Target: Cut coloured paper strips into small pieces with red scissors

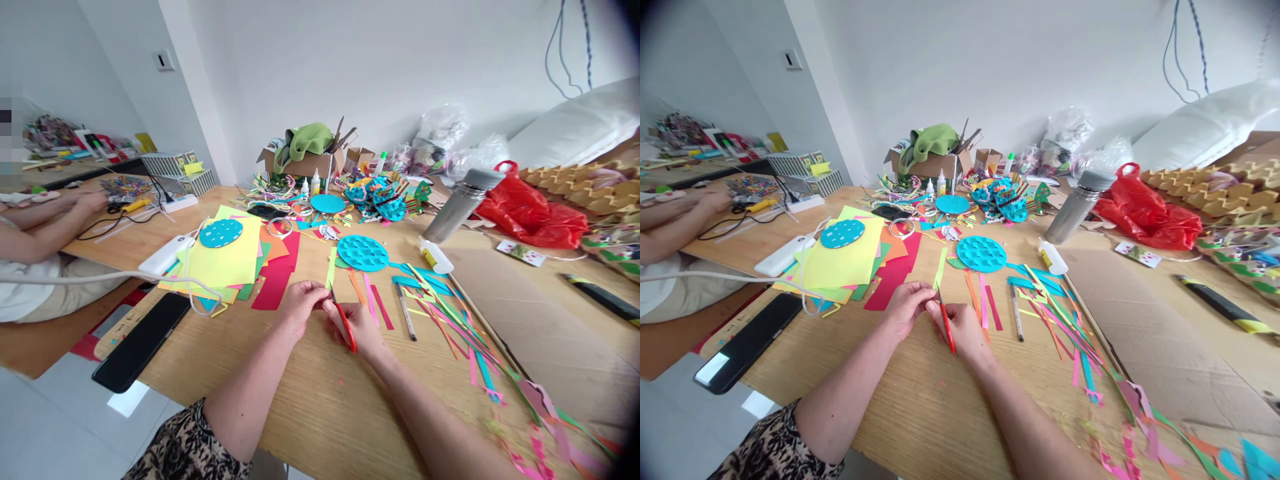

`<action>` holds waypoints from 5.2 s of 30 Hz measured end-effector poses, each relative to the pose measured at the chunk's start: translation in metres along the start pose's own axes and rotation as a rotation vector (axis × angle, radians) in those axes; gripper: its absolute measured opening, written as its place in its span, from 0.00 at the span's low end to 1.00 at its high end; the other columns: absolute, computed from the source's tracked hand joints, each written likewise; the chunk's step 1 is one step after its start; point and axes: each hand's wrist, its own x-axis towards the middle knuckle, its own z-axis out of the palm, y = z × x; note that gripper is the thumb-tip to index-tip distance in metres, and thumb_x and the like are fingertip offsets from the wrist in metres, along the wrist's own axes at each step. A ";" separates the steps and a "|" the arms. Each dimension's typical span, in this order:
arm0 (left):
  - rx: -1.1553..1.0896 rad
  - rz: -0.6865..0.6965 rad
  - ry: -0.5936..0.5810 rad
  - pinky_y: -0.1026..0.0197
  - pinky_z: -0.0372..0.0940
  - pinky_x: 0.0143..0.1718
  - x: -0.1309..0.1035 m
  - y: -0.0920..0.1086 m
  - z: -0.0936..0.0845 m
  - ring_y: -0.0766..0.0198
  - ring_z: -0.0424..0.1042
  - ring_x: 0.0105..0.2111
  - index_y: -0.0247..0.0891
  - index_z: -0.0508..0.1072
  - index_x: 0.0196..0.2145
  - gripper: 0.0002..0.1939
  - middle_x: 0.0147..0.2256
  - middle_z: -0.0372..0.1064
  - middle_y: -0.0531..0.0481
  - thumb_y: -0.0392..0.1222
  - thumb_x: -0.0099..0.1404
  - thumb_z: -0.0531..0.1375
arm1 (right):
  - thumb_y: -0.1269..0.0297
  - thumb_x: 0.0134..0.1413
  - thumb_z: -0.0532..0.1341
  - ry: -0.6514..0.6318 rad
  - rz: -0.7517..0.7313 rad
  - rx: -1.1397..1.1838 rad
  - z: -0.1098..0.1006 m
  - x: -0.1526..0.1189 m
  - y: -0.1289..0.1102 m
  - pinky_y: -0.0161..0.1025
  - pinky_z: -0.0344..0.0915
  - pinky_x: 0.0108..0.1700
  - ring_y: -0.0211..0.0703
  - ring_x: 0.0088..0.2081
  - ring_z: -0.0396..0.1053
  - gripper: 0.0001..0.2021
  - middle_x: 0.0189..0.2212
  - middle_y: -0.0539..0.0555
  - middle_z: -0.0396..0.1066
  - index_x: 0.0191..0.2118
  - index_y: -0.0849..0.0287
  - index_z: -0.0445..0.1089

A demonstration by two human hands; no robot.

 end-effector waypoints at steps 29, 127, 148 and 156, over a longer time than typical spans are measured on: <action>0.023 -0.039 -0.020 0.67 0.60 0.24 0.000 0.002 -0.002 0.70 0.65 0.22 0.32 0.71 0.20 0.06 0.20 0.68 0.51 0.37 0.43 0.64 | 0.38 0.49 0.54 -0.008 -0.012 0.002 0.001 -0.002 -0.003 0.30 0.49 0.15 0.31 0.12 0.53 0.29 0.10 0.48 0.60 0.15 0.60 0.58; 0.072 -0.038 -0.062 0.67 0.60 0.25 -0.003 0.010 -0.006 0.71 0.65 0.21 0.32 0.71 0.19 0.06 0.20 0.68 0.51 0.36 0.44 0.64 | 0.42 0.52 0.55 -0.050 -0.030 -0.017 -0.002 -0.001 -0.002 0.30 0.50 0.15 0.32 0.12 0.54 0.27 0.10 0.50 0.62 0.17 0.62 0.63; 0.071 -0.047 -0.077 0.67 0.60 0.25 -0.002 0.009 -0.006 0.71 0.64 0.21 0.32 0.70 0.19 0.07 0.20 0.67 0.52 0.36 0.44 0.65 | 0.41 0.51 0.55 -0.034 -0.003 -0.031 -0.002 -0.001 -0.001 0.31 0.51 0.15 0.33 0.12 0.55 0.26 0.10 0.49 0.62 0.19 0.61 0.64; 0.080 -0.048 -0.051 0.66 0.61 0.25 0.001 0.009 -0.008 0.71 0.65 0.21 0.32 0.72 0.20 0.06 0.21 0.69 0.51 0.36 0.44 0.65 | 0.45 0.53 0.55 -0.021 -0.036 -0.030 -0.002 -0.001 0.003 0.31 0.53 0.17 0.32 0.12 0.55 0.24 0.10 0.48 0.61 0.18 0.60 0.63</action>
